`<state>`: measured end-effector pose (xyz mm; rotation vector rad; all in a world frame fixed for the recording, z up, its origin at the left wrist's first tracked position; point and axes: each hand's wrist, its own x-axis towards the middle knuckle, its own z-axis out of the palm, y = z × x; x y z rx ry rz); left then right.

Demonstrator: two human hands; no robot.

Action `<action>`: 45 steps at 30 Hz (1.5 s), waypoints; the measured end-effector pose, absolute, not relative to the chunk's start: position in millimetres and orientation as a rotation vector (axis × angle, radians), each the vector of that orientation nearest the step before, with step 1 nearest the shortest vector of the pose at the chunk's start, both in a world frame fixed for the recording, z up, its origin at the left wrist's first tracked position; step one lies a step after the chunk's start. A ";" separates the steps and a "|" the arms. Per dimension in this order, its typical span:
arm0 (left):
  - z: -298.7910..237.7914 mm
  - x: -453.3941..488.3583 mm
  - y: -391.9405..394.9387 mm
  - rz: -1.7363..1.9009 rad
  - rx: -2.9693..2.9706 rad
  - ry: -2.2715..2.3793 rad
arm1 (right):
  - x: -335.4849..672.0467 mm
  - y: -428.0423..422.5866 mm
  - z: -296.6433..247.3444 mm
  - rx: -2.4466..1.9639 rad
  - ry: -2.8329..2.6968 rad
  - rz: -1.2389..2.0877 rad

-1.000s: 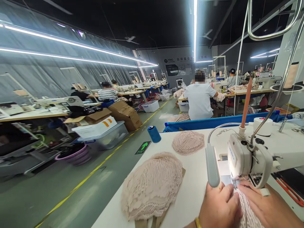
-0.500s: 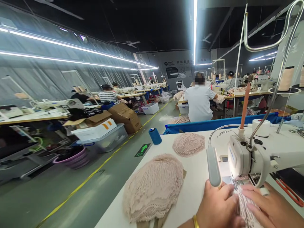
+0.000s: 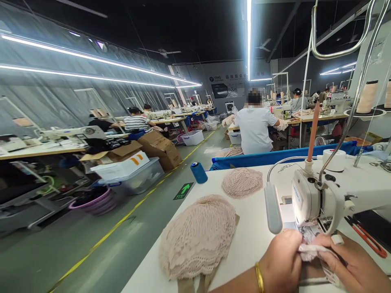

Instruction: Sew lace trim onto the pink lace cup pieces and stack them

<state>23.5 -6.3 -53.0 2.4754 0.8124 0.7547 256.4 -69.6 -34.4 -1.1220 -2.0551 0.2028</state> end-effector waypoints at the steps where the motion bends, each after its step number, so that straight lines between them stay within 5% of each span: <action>1: -47.7 25.3 -7.2 0.742 2.397 0.869 | 255.8 -68.7 -37.0 -1.158 -2.001 0.250; 26: -21.9 26.7 -6.2 0.567 1.794 0.910 | 241.2 -77.2 -42.6 -1.301 -1.632 0.590; 36: -82.4 8.5 -14.9 0.645 2.707 0.519 | 258.7 -74.3 -35.3 -0.902 -2.477 0.067; 45: -84.5 5.8 -14.6 0.737 2.821 0.486 | 258.5 -72.0 -33.3 -0.937 -2.434 0.021</action>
